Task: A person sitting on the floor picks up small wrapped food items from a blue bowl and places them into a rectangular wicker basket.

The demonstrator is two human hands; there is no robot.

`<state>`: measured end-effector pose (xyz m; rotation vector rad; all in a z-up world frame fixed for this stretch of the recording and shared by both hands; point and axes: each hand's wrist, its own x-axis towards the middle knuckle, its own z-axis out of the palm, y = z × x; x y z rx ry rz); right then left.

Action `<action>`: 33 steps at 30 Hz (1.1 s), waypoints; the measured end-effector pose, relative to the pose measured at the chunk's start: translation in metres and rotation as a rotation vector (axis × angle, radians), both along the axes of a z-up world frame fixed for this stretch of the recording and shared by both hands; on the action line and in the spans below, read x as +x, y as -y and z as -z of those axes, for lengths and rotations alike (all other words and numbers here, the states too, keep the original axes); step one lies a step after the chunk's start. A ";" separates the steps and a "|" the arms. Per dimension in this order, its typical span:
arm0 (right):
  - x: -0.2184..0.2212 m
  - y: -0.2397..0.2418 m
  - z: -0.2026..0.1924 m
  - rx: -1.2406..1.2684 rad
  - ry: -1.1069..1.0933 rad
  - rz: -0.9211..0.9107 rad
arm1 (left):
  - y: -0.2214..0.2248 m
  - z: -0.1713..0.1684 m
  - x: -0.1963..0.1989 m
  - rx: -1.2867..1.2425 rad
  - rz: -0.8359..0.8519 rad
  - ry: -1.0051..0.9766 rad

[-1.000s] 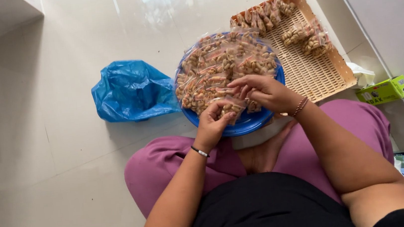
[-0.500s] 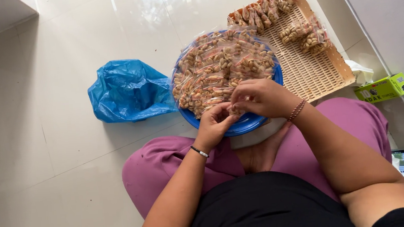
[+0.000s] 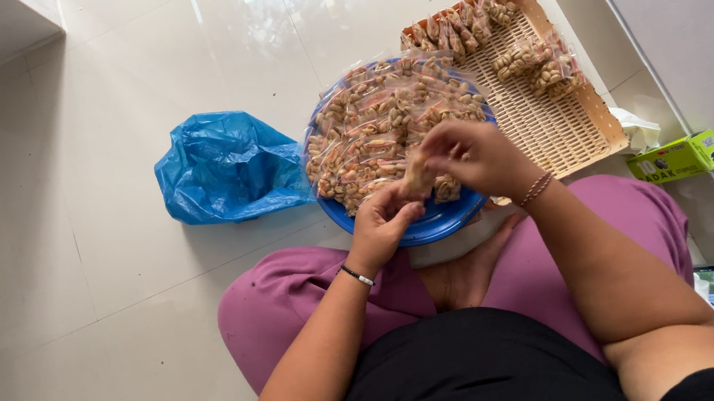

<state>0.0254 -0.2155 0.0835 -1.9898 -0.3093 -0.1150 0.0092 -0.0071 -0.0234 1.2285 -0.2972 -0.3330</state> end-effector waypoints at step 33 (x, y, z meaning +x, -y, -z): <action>0.045 0.195 0.090 -0.278 -0.033 0.899 | -0.004 -0.027 0.002 0.109 0.328 -0.018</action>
